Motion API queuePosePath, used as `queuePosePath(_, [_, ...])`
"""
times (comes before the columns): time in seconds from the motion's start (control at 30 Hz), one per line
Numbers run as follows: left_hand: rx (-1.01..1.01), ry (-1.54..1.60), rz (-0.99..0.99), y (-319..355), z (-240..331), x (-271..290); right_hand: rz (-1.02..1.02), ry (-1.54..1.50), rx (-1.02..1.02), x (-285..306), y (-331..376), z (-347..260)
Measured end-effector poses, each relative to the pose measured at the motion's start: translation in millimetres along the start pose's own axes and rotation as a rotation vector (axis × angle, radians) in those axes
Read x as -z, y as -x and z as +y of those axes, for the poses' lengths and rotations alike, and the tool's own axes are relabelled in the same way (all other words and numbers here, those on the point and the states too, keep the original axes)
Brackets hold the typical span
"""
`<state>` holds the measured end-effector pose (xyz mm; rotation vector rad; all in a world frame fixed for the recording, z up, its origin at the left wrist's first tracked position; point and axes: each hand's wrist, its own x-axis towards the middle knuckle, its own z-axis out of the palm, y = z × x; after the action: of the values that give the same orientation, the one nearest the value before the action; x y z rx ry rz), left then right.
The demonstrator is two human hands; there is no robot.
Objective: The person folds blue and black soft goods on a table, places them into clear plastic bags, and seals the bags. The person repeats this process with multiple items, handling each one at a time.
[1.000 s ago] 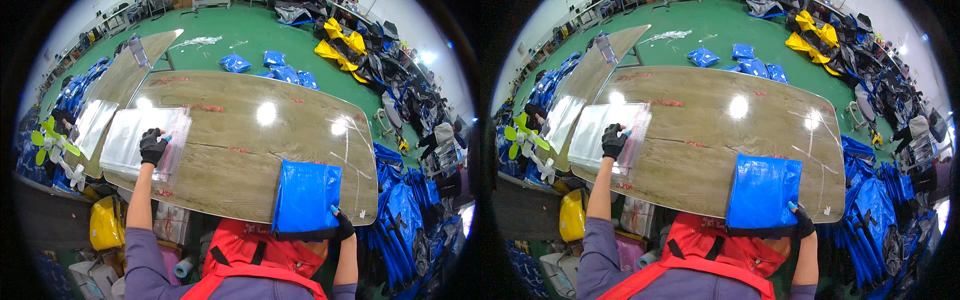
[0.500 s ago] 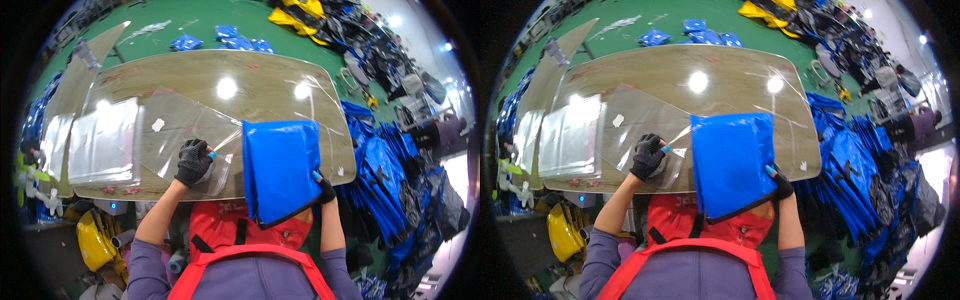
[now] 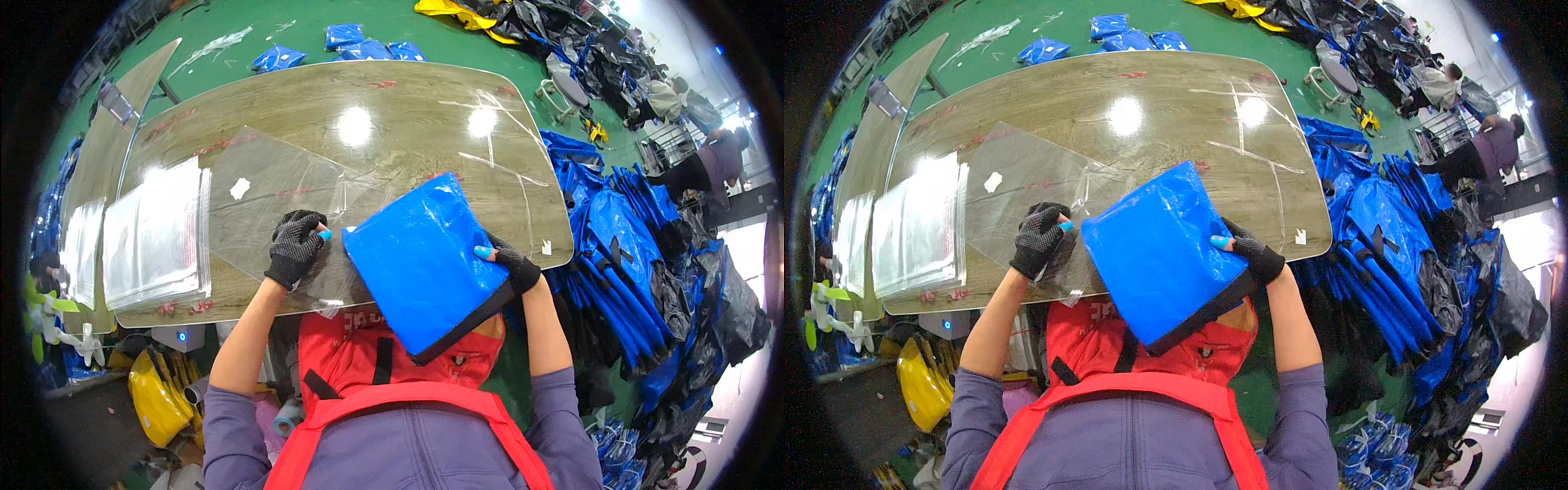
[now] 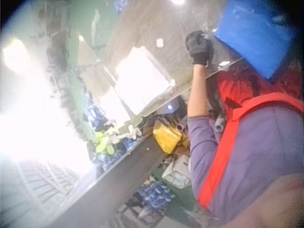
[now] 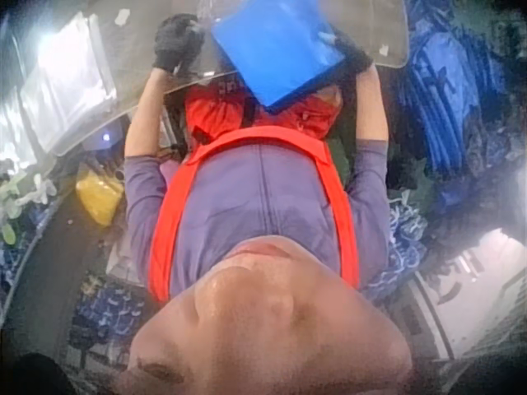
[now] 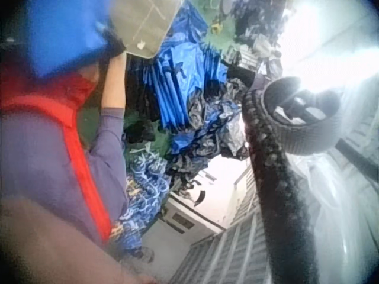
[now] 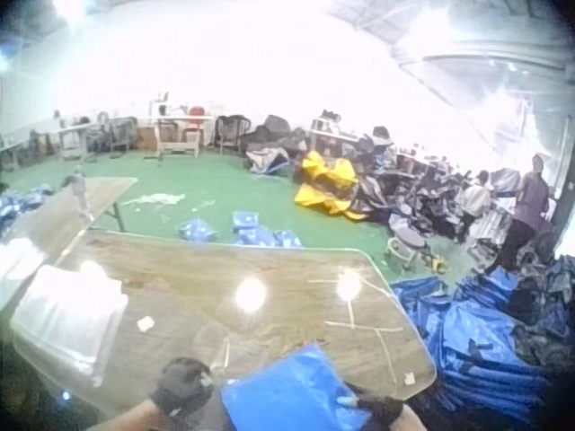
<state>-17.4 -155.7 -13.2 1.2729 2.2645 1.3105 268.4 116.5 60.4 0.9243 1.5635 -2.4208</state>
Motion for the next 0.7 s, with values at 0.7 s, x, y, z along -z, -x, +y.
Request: queuePosePath(0.7, [-0.197,-0.118,0.158,60,63,15,0.05,0.305,-0.024,-88,-111,16])
